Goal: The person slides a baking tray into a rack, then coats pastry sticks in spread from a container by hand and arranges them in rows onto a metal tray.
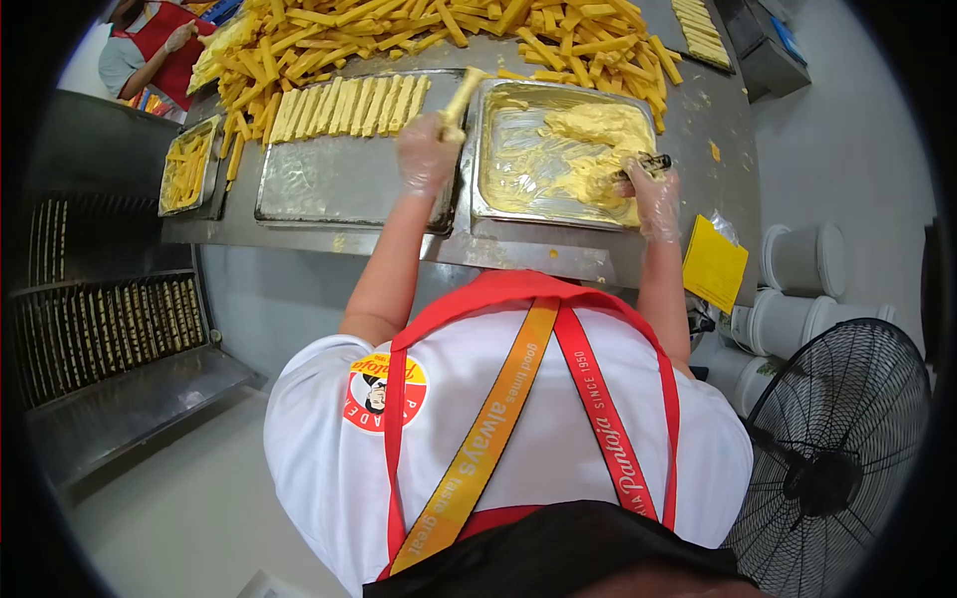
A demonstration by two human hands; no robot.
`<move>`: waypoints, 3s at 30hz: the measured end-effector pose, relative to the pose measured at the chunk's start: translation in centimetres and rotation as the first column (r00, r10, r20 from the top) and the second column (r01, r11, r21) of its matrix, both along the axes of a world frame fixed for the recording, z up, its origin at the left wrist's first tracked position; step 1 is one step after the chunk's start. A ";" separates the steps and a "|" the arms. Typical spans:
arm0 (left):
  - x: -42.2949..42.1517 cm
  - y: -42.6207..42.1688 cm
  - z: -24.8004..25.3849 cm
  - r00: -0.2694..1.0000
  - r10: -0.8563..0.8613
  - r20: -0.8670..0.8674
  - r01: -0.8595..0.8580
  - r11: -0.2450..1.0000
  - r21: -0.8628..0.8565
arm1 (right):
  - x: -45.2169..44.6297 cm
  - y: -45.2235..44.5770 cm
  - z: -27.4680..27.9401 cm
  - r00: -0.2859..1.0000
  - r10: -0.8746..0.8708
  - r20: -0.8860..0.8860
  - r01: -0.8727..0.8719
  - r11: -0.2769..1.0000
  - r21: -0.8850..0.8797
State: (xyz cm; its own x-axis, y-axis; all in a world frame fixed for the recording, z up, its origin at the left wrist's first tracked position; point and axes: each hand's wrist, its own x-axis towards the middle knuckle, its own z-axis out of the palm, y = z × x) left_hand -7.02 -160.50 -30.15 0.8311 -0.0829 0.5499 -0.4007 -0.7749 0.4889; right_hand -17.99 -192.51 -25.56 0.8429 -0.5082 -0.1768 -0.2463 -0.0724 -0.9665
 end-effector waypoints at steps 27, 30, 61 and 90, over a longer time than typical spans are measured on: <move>15.6 3.2 0.9 0.984 0.135 -0.118 -0.097 0.954 0.283 | 2.3 3.4 -0.7 0.896 0.427 0.120 -0.274 0.746 -0.607; 20.2 -0.6 1.8 0.946 0.072 -0.315 0.102 0.859 0.502 | 3.3 2.9 -0.3 0.972 0.233 -0.009 -0.234 0.972 -0.037; 0.0 -7.9 -1.7 0.795 -0.482 -0.369 0.454 0.876 -0.165 | 2.0 -1.5 -0.2 0.925 0.189 0.329 0.156 0.601 -0.784; -1.7 -8.5 -1.7 0.767 -0.314 -0.560 0.220 0.948 -0.230 | 2.4 0.2 -4.2 0.929 0.075 0.361 -0.106 0.992 0.065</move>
State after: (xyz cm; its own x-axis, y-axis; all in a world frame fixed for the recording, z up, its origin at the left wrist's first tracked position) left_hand -8.70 -168.97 -31.85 0.9506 -0.3104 -0.0087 -0.1831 -0.5830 0.7916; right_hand -15.57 -192.34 -29.77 0.8996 -0.4235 0.1069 0.1203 0.0049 -0.9927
